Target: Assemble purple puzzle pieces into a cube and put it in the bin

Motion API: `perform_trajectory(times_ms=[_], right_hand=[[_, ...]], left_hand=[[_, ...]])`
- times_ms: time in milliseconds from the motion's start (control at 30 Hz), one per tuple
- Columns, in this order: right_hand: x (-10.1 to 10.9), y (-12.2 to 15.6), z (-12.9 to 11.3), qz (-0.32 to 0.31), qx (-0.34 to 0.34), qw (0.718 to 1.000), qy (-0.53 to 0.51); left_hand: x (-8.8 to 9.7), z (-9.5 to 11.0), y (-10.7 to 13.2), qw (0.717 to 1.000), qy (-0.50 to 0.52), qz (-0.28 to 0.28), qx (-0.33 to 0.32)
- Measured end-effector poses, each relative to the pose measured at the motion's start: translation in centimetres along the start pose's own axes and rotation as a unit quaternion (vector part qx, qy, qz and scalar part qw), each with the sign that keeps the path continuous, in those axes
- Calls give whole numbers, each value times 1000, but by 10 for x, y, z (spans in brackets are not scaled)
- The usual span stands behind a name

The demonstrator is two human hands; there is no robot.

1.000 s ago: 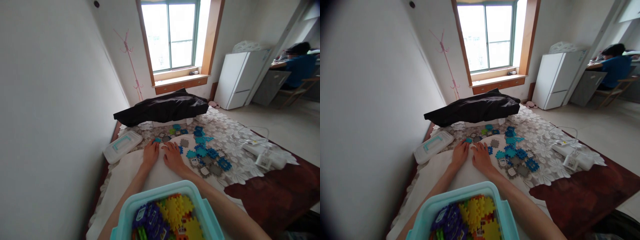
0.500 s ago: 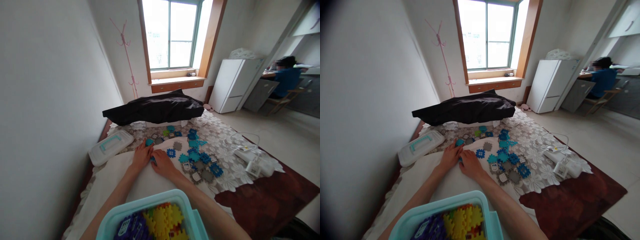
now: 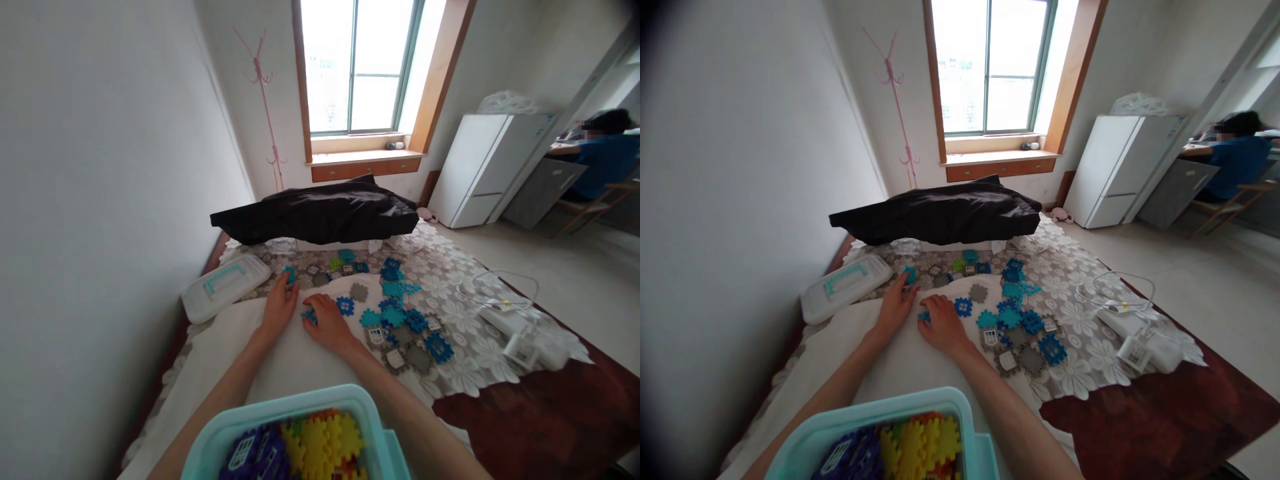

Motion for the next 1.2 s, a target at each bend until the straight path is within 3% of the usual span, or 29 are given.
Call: perform_trajectory(times_ms=[167, 267, 367, 600, 733, 800, 867, 933, 1000, 1067, 1200], right_hand=[[2, -5, 7, 95, -20, 989, -109], [7, -8, 12, 185, -66, 966, -168], [10, -10, 15, 235, -99, 949, -186], [17, -10, 19, 285, -61, 934, -205], [48, -31, 46, 329, -83, 929, -146], [70, -53, 65, 298, -104, 947, -58], [88, -78, 84, 202, -128, 969, 56], [101, -101, 100, 117, -115, 982, 99], [104, -116, 110, -25, -104, 980, 169], [101, -125, 116, -124, -106, 961, 222], [92, -132, 123, -162, -122, 946, 252]], left_hand=[[10, 2, 1, 999, 40, 30, 22], [7, 4, 4, 997, 13, -68, 18], [-1, 8, 9, 985, -50, -165, -23], [-7, 16, 16, 949, -88, -254, -163], [-8, 24, 28, 912, -136, -306, -235], [-11, 29, 34, 895, -153, -332, -255], [-14, 32, 39, 885, -162, -345, -268], [-15, 33, 42, 883, -158, -345, -276], [-16, 31, 42, 887, -143, -338, -279], [-15, 29, 41, 893, -122, -332, -278], [-14, 24, 39, 906, -87, -316, -268]])
Point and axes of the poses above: each hand's wrist, its own y-axis away from the middle knuckle, its own x-axis out of the back of the hand, z = x × y, the point moved 1 cm from there along -y, towards the middle knuckle, and after that the axes turned 6 degrees about -y, right-handed, at the moved point
